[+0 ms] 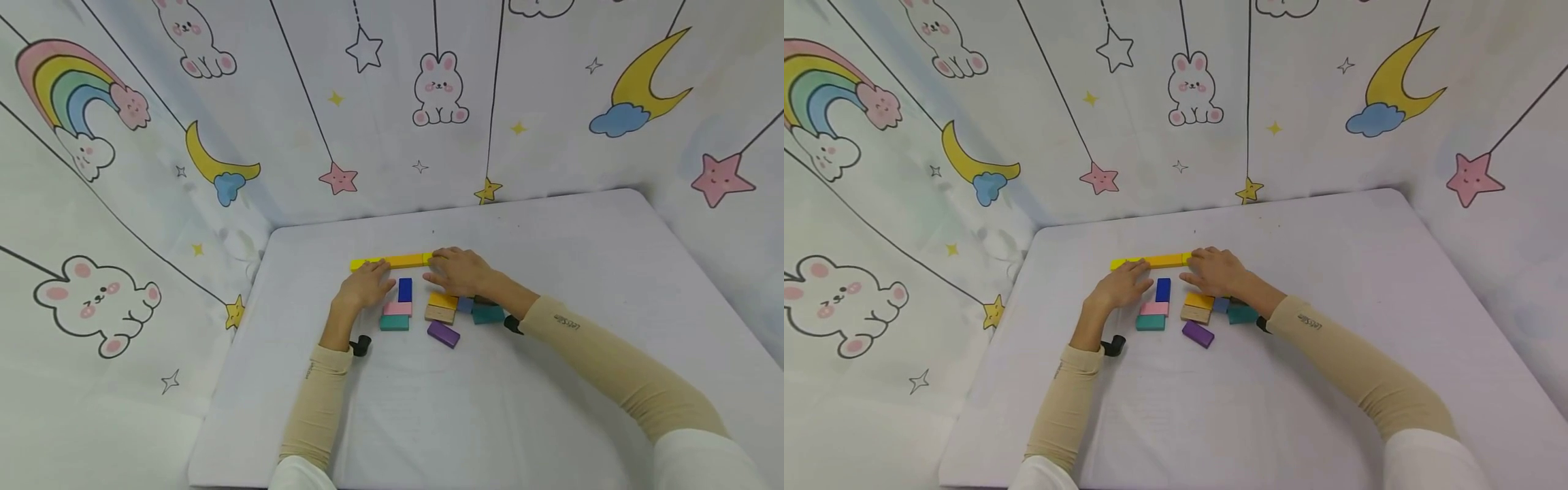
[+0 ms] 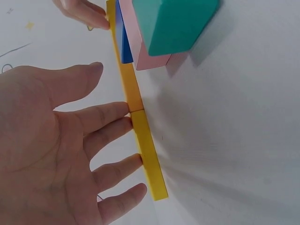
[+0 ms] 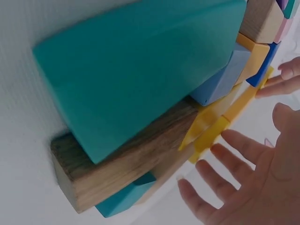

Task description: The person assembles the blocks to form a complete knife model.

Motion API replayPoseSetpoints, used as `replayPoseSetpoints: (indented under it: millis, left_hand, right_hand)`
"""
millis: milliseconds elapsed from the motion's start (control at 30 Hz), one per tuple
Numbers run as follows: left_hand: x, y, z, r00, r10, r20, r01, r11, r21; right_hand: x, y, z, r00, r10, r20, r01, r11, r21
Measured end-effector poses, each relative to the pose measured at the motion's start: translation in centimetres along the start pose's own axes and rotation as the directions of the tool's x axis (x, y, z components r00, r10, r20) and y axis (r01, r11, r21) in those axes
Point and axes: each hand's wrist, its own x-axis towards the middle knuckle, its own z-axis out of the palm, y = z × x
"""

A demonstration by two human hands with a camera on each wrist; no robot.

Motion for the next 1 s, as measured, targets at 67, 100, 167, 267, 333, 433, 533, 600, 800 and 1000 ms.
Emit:
replayPoseSetpoints:
  millis: [67,100,167,267,333,433,533,600,800,1000]
  left_hand:
    - [0.0,0.0,0.0,1.000,0.001,0.001,-0.001,1.000,0.000]
    - [0.0,0.0,0.0,1.000,0.002,0.002,-0.002,1.000,-0.001]
    - [-0.1,0.1,-0.1,1.000,0.004,0.000,-0.004,1.000,-0.003]
    - [-0.1,0.1,-0.1,1.000,0.012,-0.002,-0.012,1.000,0.000]
    - [-0.1,0.1,-0.1,1.000,0.016,-0.005,-0.016,1.000,0.004]
    - [0.0,0.2,-0.2,1.000,0.023,-0.006,-0.023,1.000,0.008]
    - [0.1,0.1,-0.3,1.000,0.026,-0.005,-0.026,1.000,0.006]
    - [0.1,0.1,-0.3,1.000,0.025,-0.003,-0.025,1.000,0.005]
    - [0.2,0.2,-0.6,1.000,0.019,0.000,-0.019,1.000,0.004]
    - [-0.1,0.5,-0.7,1.000,0.023,0.000,-0.023,1.000,0.003]
  right_hand:
    - [-0.1,0.0,0.0,1.000,0.007,0.002,-0.007,1.000,0.016]
    - [-0.1,0.0,0.0,1.000,0.012,-0.001,-0.012,1.000,0.021]
    - [-0.4,-0.1,0.0,0.999,0.030,-0.013,-0.029,0.999,0.025]
    - [-1.0,-0.1,-0.2,0.997,0.064,-0.036,-0.064,0.998,0.016]
    - [-1.5,-0.1,-0.5,0.995,0.082,-0.054,-0.081,0.997,0.011]
    - [-2.3,-0.1,-1.0,0.994,0.087,-0.073,-0.087,0.996,0.002]
    - [-3.1,0.0,-1.2,0.993,0.084,-0.078,-0.083,0.997,0.007]
    - [-3.6,0.1,-1.3,0.994,0.076,-0.080,-0.075,0.997,0.017]
    - [-5.3,0.1,-1.2,0.994,0.026,-0.105,-0.023,0.999,0.028]
    - [-6.7,-0.1,-0.9,0.993,-0.012,-0.115,0.014,1.000,0.011]
